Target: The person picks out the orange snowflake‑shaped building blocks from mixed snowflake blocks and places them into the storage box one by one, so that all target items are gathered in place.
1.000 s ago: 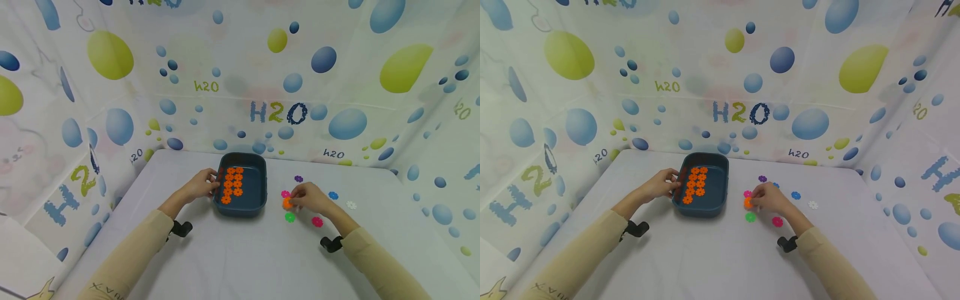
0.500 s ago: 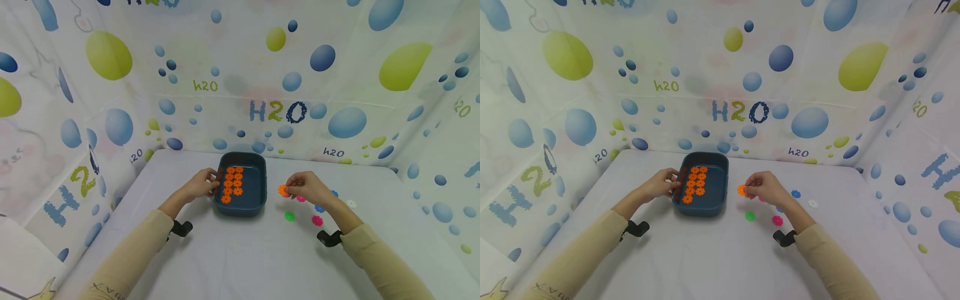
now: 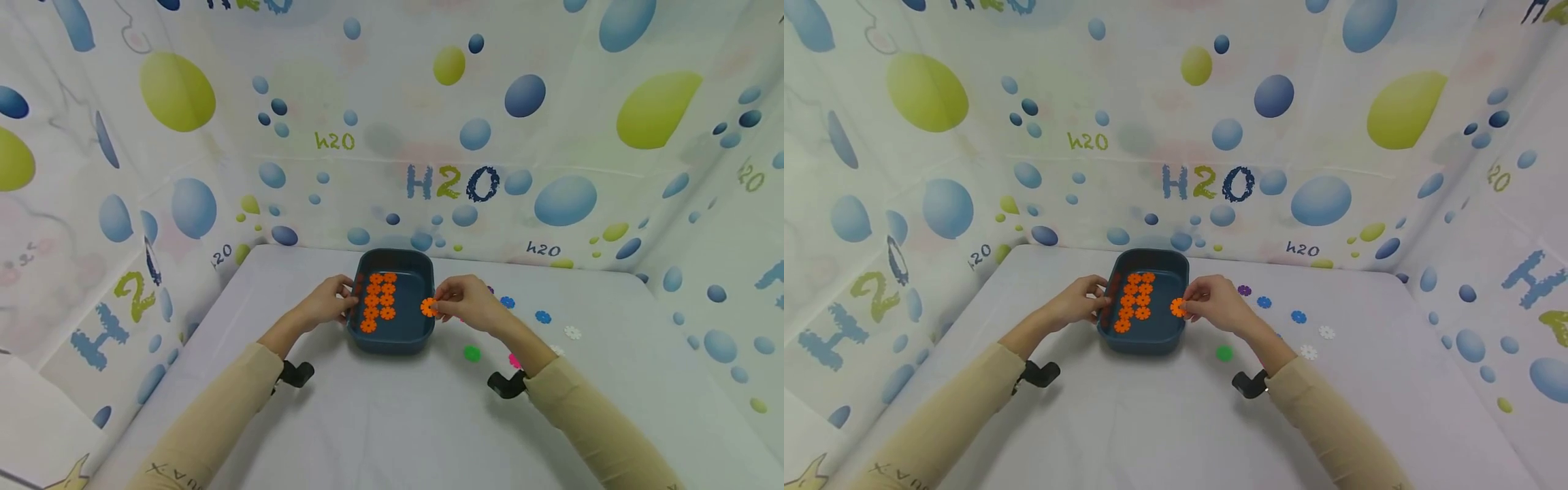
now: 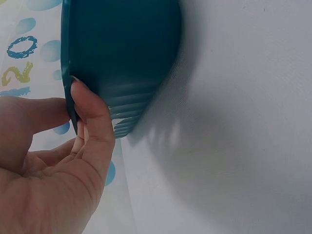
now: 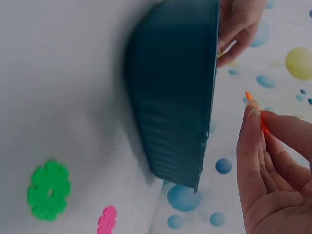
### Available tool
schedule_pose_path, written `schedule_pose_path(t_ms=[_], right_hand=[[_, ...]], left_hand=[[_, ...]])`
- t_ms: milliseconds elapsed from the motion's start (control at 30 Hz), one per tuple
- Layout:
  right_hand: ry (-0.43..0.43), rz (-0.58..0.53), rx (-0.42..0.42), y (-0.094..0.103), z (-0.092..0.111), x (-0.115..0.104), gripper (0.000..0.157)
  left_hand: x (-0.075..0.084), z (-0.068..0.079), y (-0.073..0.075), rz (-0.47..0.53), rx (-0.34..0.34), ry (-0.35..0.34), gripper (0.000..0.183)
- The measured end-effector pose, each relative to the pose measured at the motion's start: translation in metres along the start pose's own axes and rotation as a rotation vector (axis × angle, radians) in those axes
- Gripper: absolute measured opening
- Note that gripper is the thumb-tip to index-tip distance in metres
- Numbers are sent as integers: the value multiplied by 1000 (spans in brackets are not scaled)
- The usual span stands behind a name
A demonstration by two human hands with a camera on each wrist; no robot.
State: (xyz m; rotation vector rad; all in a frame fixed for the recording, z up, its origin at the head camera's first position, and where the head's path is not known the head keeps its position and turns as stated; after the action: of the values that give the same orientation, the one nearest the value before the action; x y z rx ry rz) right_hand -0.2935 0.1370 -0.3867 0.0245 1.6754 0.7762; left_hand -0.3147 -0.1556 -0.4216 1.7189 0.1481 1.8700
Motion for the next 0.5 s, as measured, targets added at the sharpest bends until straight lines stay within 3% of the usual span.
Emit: schedule_pose_path(t_ms=[500], right_hand=[[30, 88, -105, -40, -30, -12, 4]], left_hand=[[1, 1, 0, 8, -4, -16, 39]])
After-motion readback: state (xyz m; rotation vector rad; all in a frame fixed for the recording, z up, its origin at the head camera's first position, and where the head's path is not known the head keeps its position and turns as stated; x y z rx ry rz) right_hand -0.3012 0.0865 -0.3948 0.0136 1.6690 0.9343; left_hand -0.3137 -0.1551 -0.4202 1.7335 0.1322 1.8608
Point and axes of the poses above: each hand's wrist, its own z-axis away from the middle knuckle, its own y-axis out of the back of the hand, x = y × z, the point moved 4 cm from there along -z, towards the middle knuckle
